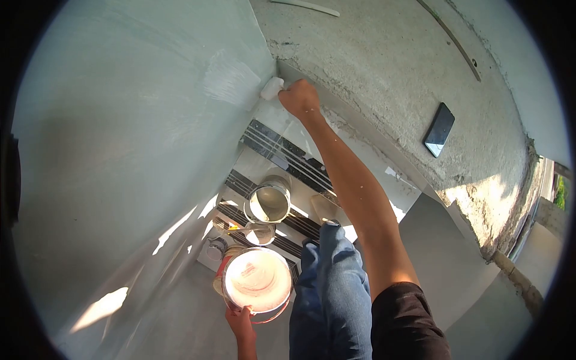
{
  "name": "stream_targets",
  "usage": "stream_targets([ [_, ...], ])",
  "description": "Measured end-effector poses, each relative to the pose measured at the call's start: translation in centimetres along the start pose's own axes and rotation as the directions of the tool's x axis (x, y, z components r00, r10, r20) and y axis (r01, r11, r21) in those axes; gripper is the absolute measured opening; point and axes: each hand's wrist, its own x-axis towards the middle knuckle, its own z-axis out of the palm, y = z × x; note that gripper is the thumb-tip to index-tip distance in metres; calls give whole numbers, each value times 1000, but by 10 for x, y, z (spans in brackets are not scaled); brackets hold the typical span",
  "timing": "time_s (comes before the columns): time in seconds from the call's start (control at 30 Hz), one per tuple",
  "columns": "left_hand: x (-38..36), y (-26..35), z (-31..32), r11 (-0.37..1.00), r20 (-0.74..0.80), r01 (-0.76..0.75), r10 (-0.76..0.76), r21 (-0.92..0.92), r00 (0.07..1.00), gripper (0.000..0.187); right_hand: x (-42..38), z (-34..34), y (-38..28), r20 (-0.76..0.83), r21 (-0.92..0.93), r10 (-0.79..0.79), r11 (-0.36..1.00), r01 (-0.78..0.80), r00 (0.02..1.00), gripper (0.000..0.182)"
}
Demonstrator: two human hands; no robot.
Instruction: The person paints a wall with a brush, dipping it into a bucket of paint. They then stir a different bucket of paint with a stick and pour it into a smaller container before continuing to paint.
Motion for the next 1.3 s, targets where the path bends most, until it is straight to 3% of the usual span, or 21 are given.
stream_targets([
  [0.13,7,-11,-8,1000,39,7,-7,-17,999,40,-37,-63,-38,34,168,-34,985,27,999,30],
  [0.27,6,-3,-4,999,7,34,-34,10,999,39,-85,-133,-76,115,446,-39,895,-17,993,33],
  [0.4,8,-5,-7,1000,30,12,-13,29,999,40,-103,-155,-67,196,599,-55,798,-75,979,31],
  [0.5,9,-5,-6,999,33,5,-6,40,999,42,-84,-115,-24,246,417,96,888,-195,964,31],
  [0.63,4,4,-2,999,13,32,-31,-30,999,41,-37,-36,34,145,76,38,996,-49,989,30],
  [0.83,3,-8,-8,999,-20,41,-41,20,999,45,15,5,10,36,-46,41,998,-39,999,32],
  [1.03,-3,-12,-6,998,-23,60,-60,9,998,43,-10,-31,-4,29,58,1,998,-3,1000,33],
  [1.3,-17,-13,-10,1000,12,11,-11,-21,1000,45,-72,-130,-79,-10,375,-82,924,80,997,35],
])
